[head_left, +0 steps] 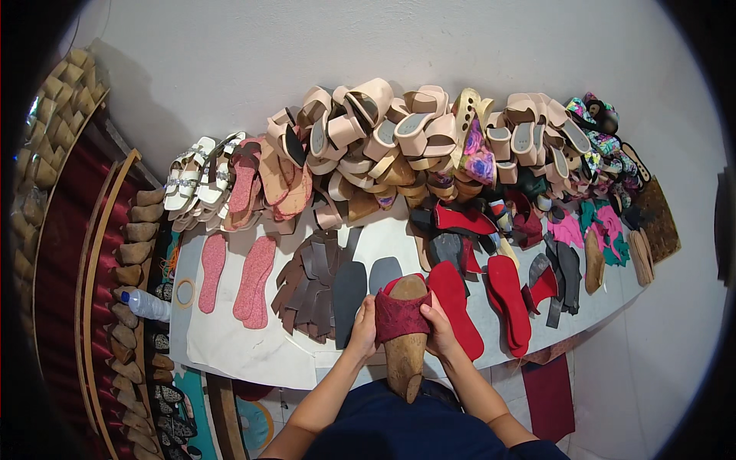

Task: Manually fitting shoe uppers onto lasts and attaching insoles to form the shoe shape.

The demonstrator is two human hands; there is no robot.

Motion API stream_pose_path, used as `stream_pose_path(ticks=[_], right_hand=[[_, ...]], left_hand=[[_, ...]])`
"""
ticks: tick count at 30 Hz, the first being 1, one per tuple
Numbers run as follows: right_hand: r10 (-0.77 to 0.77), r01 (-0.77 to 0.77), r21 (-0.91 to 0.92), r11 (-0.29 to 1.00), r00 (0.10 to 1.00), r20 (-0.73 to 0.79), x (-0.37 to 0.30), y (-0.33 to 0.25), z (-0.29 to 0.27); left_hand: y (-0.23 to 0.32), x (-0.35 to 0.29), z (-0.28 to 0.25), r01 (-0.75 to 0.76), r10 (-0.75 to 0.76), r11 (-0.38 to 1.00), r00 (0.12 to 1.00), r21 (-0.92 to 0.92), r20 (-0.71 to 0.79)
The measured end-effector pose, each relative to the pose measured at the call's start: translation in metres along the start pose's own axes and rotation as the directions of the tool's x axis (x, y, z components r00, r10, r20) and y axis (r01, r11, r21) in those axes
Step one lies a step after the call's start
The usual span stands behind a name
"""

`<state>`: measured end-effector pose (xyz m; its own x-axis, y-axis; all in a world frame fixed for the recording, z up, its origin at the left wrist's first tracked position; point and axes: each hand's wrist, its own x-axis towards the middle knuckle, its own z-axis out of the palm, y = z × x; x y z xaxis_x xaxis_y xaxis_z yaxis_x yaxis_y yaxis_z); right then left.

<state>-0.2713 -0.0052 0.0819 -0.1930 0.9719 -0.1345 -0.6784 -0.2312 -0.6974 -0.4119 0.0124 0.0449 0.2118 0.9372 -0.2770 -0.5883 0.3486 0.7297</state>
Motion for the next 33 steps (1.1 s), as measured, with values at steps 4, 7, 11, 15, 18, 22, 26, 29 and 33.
stream_pose_path(ticks=[4, 7, 11, 15, 18, 22, 26, 29, 33], right_hand=[[0.029, -0.03, -0.014, 0.999, 1.0, -0.01, 0.004, 0.001, -0.003], [0.038, -0.04, -0.059, 0.997, 0.999, -0.035, 0.005, -0.001, 0.001], [0.025, -0.028, -0.064, 0.998, 0.998, -0.049, 0.005, 0.001, -0.003], [0.022, -0.027, -0.069, 0.997, 0.997, -0.075, 0.003, 0.002, -0.007], [0.011, -0.018, -0.086, 0.996, 0.997, -0.075, 0.006, 0.004, -0.008], [0.006, -0.012, -0.093, 0.996, 0.998, -0.062, 0.008, 0.006, -0.006], [0.015, -0.023, -0.097, 0.995, 0.997, -0.082, 0.009, 0.007, -0.008], [-0.008, 0.001, -0.129, 0.992, 0.998, -0.059, 0.011, 0.008, -0.01], [0.021, -0.028, -0.104, 0.994, 0.998, -0.066, 0.011, 0.006, -0.008]], left_hand=[[0.004, 0.002, 0.011, 0.094, -0.099, 0.993, 0.992, -0.069, -0.081], [0.003, 0.007, 0.006, 0.074, -0.076, 0.997, 0.995, -0.039, -0.059], [0.002, 0.012, -0.002, -0.087, 0.086, 0.995, 0.996, 0.042, 0.014], [0.01, 0.008, -0.002, -0.229, 0.24, 0.868, 0.97, 0.441, 0.032], [0.018, 0.001, 0.008, -0.223, 0.308, 0.793, 0.95, 0.567, -0.058], [0.023, -0.003, 0.002, -0.232, 0.307, 0.838, 0.949, 0.494, -0.075], [0.026, -0.01, 0.018, -0.284, 0.379, 0.685, 0.925, 0.671, 0.005], [0.027, -0.008, 0.019, -0.268, 0.355, 0.689, 0.935, 0.673, 0.009], [0.03, -0.006, 0.018, -0.276, 0.348, 0.659, 0.937, 0.699, 0.042]])
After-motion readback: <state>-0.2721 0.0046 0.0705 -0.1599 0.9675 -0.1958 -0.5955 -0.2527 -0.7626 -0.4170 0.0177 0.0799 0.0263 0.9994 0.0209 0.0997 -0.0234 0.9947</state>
